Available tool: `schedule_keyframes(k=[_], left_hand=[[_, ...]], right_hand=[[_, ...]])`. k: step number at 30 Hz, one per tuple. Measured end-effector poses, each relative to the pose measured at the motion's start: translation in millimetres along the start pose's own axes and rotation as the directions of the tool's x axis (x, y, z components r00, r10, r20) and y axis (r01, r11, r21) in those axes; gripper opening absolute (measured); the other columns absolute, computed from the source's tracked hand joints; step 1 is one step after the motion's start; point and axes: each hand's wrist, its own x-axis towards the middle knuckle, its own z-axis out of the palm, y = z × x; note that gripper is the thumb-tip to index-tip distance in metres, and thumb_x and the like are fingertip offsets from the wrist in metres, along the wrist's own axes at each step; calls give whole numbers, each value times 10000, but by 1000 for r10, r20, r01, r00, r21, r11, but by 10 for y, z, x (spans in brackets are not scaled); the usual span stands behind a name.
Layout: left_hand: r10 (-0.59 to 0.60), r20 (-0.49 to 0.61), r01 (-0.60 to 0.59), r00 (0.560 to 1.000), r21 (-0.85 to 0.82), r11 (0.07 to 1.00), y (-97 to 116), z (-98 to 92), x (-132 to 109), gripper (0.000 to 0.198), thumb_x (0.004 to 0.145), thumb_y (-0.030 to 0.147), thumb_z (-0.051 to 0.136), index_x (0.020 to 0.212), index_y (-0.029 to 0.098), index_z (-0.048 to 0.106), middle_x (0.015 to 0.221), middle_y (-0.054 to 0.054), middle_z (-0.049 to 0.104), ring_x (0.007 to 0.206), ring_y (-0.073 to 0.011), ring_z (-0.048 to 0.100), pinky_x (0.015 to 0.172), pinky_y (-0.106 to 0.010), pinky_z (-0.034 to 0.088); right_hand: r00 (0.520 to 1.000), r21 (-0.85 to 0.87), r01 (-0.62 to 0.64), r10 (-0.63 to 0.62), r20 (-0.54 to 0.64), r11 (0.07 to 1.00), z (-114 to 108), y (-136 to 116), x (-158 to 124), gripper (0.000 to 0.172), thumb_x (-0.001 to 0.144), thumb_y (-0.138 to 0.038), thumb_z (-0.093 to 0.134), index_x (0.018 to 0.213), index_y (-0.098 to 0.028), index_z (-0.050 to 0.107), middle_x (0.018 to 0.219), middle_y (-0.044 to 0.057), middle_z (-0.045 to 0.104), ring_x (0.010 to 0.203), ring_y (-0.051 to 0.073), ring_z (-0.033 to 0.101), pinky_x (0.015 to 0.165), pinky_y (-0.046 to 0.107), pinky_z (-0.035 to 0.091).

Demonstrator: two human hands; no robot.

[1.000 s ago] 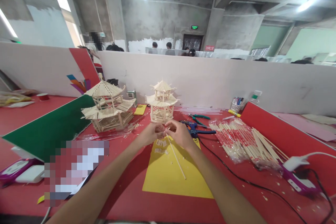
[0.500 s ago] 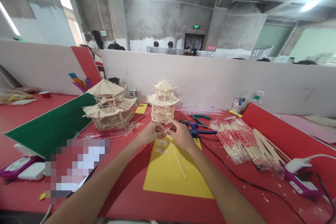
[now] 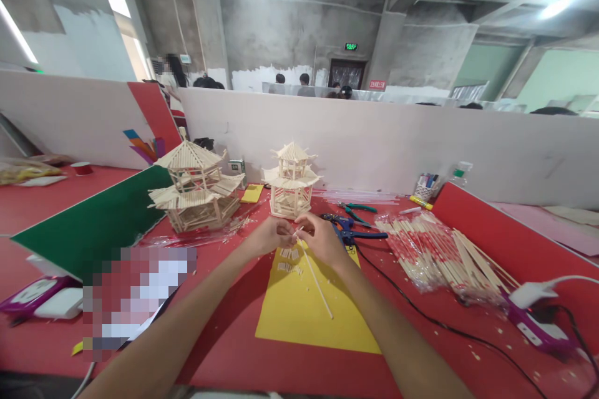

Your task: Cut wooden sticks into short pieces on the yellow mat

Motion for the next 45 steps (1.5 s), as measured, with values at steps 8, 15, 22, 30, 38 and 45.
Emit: schedule_keyframes(k=[8, 15, 22, 30, 38, 45], left_hand=[[-90, -69, 84, 994, -86, 993, 202, -25, -57, 214, 639, 217, 829, 692, 114, 649, 646, -47, 691, 611, -138, 661, 635, -251, 536], [-78, -138, 75, 987, -31, 997, 233, -120, -84, 223, 613, 268, 806, 642, 123, 640, 563, -14, 648, 501, -99, 563, 501, -198, 407], [-49, -172, 52, 984, 10, 999, 253, -154, -124, 244, 615, 311, 803, 705, 124, 675, 673, -50, 712, 565, -116, 602, 543, -211, 417], [-87, -165, 77, 982, -64, 995, 298, -173, -121, 248, 599, 282, 833, 697, 128, 665, 640, -27, 686, 617, -130, 635, 620, -227, 472], [-124, -174, 98, 977, -155, 983, 317, -188, -144, 278, 588, 277, 852, 736, 125, 673, 670, 0, 673, 642, -117, 637, 696, -236, 506], [-136, -157, 97, 978, -233, 968, 251, -235, -113, 347, 560, 311, 871, 776, 125, 673, 743, -19, 704, 711, -132, 665, 810, -280, 533]], right_hand=[[996, -181, 38, -51, -71, 983, -160, -114, 44, 202, 875, -277, 570, 1070, -228, 588, 1035, 50, 704, 909, 176, 680, 818, 302, 526], [979, -822, -170, 187, -79, 543, -833, -33, -31, 454, 843, -463, 624, 1186, -169, 573, 1135, 164, 664, 1092, 319, 607, 901, 397, 451], [802, -925, -212, 597, 20, 316, -827, -94, -182, 853, 584, -647, 757, 1235, -132, 560, 1308, 269, 546, 1220, 457, 496, 942, 544, 404], [855, -940, -170, 518, 8, 296, -865, -123, -151, 536, 702, -287, 677, 1195, -102, 579, 1207, 253, 604, 1126, 422, 574, 874, 482, 442], [940, -746, -18, 265, 214, 666, -819, -159, -117, 446, 890, -346, 541, 1300, -171, 542, 1255, 169, 625, 1147, 317, 586, 908, 361, 419], [954, -539, -47, 197, 225, 841, -592, -232, -92, 343, 984, -364, 400, 1166, -206, 645, 1137, 111, 693, 1079, 272, 620, 902, 343, 422]])
